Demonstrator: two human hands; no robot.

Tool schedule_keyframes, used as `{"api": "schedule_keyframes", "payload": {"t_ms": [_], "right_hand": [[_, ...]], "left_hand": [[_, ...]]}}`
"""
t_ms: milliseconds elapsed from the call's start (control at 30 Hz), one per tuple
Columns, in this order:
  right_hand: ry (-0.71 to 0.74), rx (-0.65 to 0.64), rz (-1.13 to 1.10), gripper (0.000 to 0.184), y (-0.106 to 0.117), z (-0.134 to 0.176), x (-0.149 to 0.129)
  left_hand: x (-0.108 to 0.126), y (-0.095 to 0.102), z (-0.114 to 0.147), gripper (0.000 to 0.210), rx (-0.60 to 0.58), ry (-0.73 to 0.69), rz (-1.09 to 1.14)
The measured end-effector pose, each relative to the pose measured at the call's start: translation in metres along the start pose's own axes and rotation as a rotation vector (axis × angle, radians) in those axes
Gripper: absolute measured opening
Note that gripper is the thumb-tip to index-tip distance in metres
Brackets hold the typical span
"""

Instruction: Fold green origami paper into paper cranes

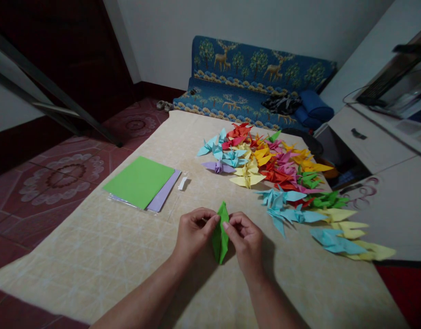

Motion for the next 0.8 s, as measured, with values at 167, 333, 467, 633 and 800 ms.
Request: {"api": "schedule_keyframes", "payload": {"t_ms": [167,333,467,633,800], "right_hand": [[-0.023,0.009,0.011,0.018,-0.003,0.002,0.003],[-0.060,0.020,0.016,0.018,-0.002,0.001,0.005],[-0.081,0.030,0.001,0.020,0.001,0.000,0.006],[-0.120,0.068,-0.017,0.021,0.003,0.000,0.009],[-0.090,0.102,-0.016,0.021,0.005,0.000,0.008]], "left_hand": [[-0.004,0.000,0.002,0.014,0.031,0.072,0.007],[-0.012,0.000,0.005,0.014,0.049,0.104,0.083],[-0.011,0.001,0.003,0.014,0.070,0.095,0.132],[0.000,0.002,0.003,0.008,0.060,0.036,0.004],[-0.002,-0.001,0.004,0.028,0.050,0.042,0.092]]}}
Point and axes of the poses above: each hand's wrist, its own z-axis away from the middle knuckle, its own y-axis out of the back of the hand, x = y × z, the point moved 7 cm from there along -z, towards the middle knuckle, and after that the axes turned 14 degrees about -y, right-handed, at the moved point
